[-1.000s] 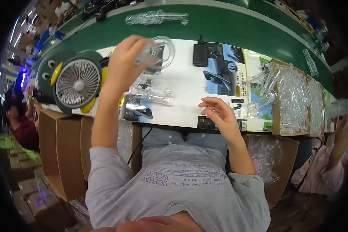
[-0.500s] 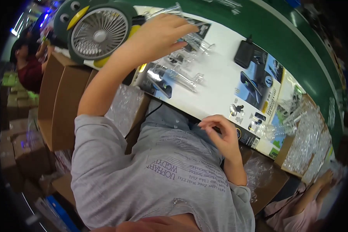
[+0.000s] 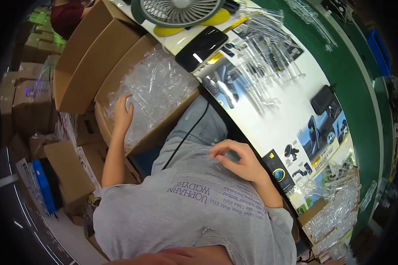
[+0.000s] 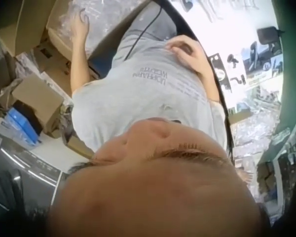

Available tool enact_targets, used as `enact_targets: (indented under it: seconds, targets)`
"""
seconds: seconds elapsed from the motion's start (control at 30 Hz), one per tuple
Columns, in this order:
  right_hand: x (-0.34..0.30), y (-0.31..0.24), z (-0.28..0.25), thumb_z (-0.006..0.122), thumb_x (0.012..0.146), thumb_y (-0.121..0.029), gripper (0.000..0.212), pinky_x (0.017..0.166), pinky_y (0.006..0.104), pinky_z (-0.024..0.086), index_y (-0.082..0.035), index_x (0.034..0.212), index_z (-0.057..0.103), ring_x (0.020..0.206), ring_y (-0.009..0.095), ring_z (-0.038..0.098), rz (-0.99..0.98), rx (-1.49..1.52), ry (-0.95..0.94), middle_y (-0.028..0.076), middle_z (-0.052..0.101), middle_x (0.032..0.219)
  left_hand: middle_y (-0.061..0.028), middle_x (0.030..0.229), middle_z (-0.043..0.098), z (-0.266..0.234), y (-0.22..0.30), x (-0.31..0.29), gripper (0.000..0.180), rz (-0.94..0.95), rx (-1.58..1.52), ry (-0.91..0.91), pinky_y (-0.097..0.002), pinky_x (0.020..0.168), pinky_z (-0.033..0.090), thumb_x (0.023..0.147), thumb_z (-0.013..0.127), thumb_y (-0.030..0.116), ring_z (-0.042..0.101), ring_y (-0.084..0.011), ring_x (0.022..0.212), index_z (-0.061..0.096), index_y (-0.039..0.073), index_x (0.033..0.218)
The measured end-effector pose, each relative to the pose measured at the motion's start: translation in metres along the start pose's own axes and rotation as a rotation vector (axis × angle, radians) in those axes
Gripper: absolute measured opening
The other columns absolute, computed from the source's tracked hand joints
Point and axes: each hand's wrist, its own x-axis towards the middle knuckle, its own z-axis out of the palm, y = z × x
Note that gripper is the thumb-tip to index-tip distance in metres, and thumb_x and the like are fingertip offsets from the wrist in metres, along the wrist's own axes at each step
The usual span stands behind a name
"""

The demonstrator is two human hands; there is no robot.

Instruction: Assemble clear plastic components by applying liquid from a squeeze bottle and joining pieces on a production line.

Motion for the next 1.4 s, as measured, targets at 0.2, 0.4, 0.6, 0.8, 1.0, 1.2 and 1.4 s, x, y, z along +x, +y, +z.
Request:
enact_targets:
  seconds: [0.2, 0.4, 0.6, 0.8, 1.0, 1.2, 1.4]
  targets:
    - [0.008, 0.028, 0.008, 0.055, 0.078, 0.003, 0.021, 0.076, 0.0265, 0.045, 0.001, 0.098, 0.059, 0.082, 0.016, 0.060, 0.067, -0.007, 0.197, 0.009, 0.063, 0.086, -0.0161, 0.090, 0.062, 0.033, -0.141, -0.007, 0.020, -0.317, 0.025, 0.129, -0.0400, 0.078, 0.045, 0.077, 0.051, 0.006, 0.058, -0.0344, 0.088, 0.061, 0.004, 0.093]
    - [0.024, 0.024, 0.017, 0.053, 0.079, 0.004, 0.021, 0.077, 0.0262, 0.044, 0.002, 0.100, 0.057, 0.083, 0.014, 0.058, 0.134, 0.074, 0.312, 0.009, 0.061, 0.087, -0.0182, 0.088, 0.064, 0.061, -0.216, 0.029, 0.022, -0.341, 0.046, -0.280, -0.0408, 0.073, 0.048, 0.080, 0.053, 0.012, 0.062, -0.0317, 0.084, 0.063, 0.007, 0.099]
    - [0.049, 0.019, 0.019, 0.050, 0.083, 0.002, 0.018, 0.077, 0.0255, 0.045, 0.003, 0.100, 0.055, 0.083, 0.014, 0.057, 0.110, -0.006, 0.350, 0.009, 0.059, 0.089, -0.0154, 0.112, 0.059, 0.061, -0.186, 0.048, 0.051, -0.479, 0.499, -0.524, -0.0408, 0.088, 0.043, 0.076, 0.062, 0.040, 0.055, -0.0312, 0.106, 0.053, 0.014, 0.119]
    - [0.060, 0.022, 0.016, 0.050, 0.084, 0.002, 0.017, 0.076, 0.0250, 0.045, 0.002, 0.100, 0.055, 0.081, 0.013, 0.057, 0.110, 0.007, 0.313, 0.009, 0.060, 0.087, -0.0163, 0.114, 0.058, 0.044, -0.221, 0.040, 0.060, -0.544, 0.574, -0.804, -0.0405, 0.089, 0.044, 0.071, 0.065, 0.051, 0.055, -0.0313, 0.107, 0.057, 0.010, 0.115]
    - [0.064, 0.028, 0.014, 0.050, 0.083, 0.002, 0.017, 0.075, 0.0239, 0.045, 0.002, 0.099, 0.055, 0.080, 0.012, 0.057, 0.105, 0.032, 0.311, 0.008, 0.060, 0.087, -0.0171, 0.110, 0.060, 0.040, -0.245, 0.042, 0.047, -0.600, 0.418, -0.904, -0.0397, 0.085, 0.046, 0.074, 0.064, 0.041, 0.057, -0.0319, 0.103, 0.062, 0.006, 0.106]
    - [0.061, 0.023, 0.012, 0.050, 0.083, 0.002, 0.017, 0.074, 0.0236, 0.045, 0.002, 0.099, 0.055, 0.080, 0.012, 0.057, 0.095, 0.046, 0.298, 0.008, 0.060, 0.086, -0.0158, 0.100, 0.063, 0.082, -0.250, 0.042, 0.038, -0.332, 0.015, -0.434, -0.0354, 0.080, 0.047, 0.076, 0.064, 0.028, 0.061, -0.0264, 0.092, 0.060, 0.004, 0.106]
    - [0.055, 0.025, 0.012, 0.050, 0.083, 0.002, 0.016, 0.073, 0.0240, 0.045, 0.002, 0.098, 0.055, 0.080, 0.013, 0.058, 0.083, 0.054, 0.364, 0.008, 0.060, 0.085, -0.0065, 0.080, 0.064, 0.110, -0.223, 0.067, 0.022, -0.368, -0.471, -0.560, -0.0280, 0.065, 0.046, 0.078, 0.065, 0.013, 0.058, -0.0137, 0.074, 0.063, 0.002, 0.096]
